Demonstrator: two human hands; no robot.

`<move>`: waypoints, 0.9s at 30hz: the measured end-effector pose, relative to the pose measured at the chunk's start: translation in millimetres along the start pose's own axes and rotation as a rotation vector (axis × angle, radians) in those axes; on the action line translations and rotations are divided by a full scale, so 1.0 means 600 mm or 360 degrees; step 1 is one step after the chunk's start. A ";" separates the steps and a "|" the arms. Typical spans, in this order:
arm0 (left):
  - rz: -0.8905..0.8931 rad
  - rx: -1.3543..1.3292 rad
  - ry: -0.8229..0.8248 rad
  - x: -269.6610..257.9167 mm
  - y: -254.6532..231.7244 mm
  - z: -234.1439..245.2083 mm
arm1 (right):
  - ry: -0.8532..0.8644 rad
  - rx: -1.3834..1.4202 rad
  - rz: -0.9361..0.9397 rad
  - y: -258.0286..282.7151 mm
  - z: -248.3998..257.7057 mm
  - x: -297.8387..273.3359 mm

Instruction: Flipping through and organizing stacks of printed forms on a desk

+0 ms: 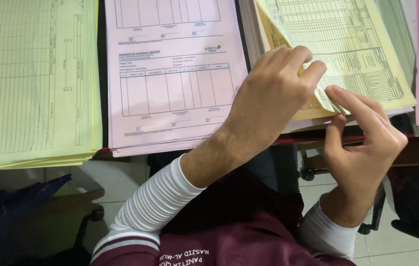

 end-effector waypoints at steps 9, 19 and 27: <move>0.0042 -0.0470 -0.0016 -0.001 0.010 0.144 | -0.0106 -0.0061 0.0133 0.002 0.010 -0.009; 0.0285 -0.0378 0.0022 -0.102 0.122 0.414 | -0.0022 0.0001 0.0131 -0.018 -0.006 -0.018; 0.0770 -0.0316 -0.0142 -0.254 0.199 0.557 | 0.0131 0.0050 0.0106 -0.044 -0.027 -0.033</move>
Point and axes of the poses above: each hand's wrist, its own x-axis towards the middle knuckle, its own z-axis out of the back of the hand, y = z × x, the point moved 1 cm from there along x, towards the middle knuckle, and after that the axes turned 11 degrees about -x, right-handed, at the moved point
